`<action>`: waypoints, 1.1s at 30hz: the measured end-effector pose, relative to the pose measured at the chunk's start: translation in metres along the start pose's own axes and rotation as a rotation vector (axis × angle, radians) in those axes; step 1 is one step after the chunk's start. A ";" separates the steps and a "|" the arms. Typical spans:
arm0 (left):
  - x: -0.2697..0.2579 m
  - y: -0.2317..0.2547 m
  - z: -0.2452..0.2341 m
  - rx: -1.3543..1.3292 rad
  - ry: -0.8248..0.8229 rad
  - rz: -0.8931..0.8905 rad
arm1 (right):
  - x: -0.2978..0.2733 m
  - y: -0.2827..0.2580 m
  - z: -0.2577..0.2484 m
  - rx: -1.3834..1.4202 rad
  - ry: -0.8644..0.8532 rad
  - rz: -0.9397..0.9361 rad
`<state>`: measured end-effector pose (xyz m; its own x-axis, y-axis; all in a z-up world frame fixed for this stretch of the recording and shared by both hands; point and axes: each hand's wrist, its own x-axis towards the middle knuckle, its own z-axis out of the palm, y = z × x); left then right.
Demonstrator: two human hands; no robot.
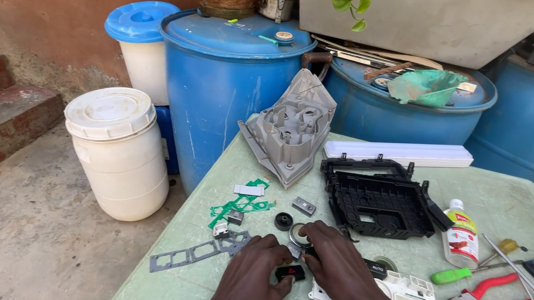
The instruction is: The person assembles a white plastic electronic control panel by inserting small black buttons and a grey rubber gasket into the housing. They use a screwdriver to secure components and a cloth to wipe parts before fitting them into place.
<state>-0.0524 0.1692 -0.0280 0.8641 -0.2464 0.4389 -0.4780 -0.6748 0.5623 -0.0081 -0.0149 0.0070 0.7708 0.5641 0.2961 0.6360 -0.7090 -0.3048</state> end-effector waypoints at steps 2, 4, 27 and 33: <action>0.001 0.005 -0.004 -0.046 -0.017 -0.053 | -0.006 -0.002 -0.009 0.010 -0.002 -0.020; 0.002 0.008 -0.007 -0.088 -0.032 -0.106 | -0.014 -0.004 -0.028 0.021 -0.001 -0.044; 0.001 0.045 0.057 -0.283 0.051 0.483 | -0.053 0.064 -0.079 -0.118 -0.180 0.171; 0.001 0.046 0.053 -0.231 0.032 0.493 | -0.046 0.044 -0.099 0.154 0.118 0.309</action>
<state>-0.0651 0.1011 -0.0393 0.5255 -0.4712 0.7084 -0.8505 -0.3133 0.4225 -0.0190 -0.1141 0.0694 0.9236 0.2735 0.2685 0.3785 -0.7613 -0.5265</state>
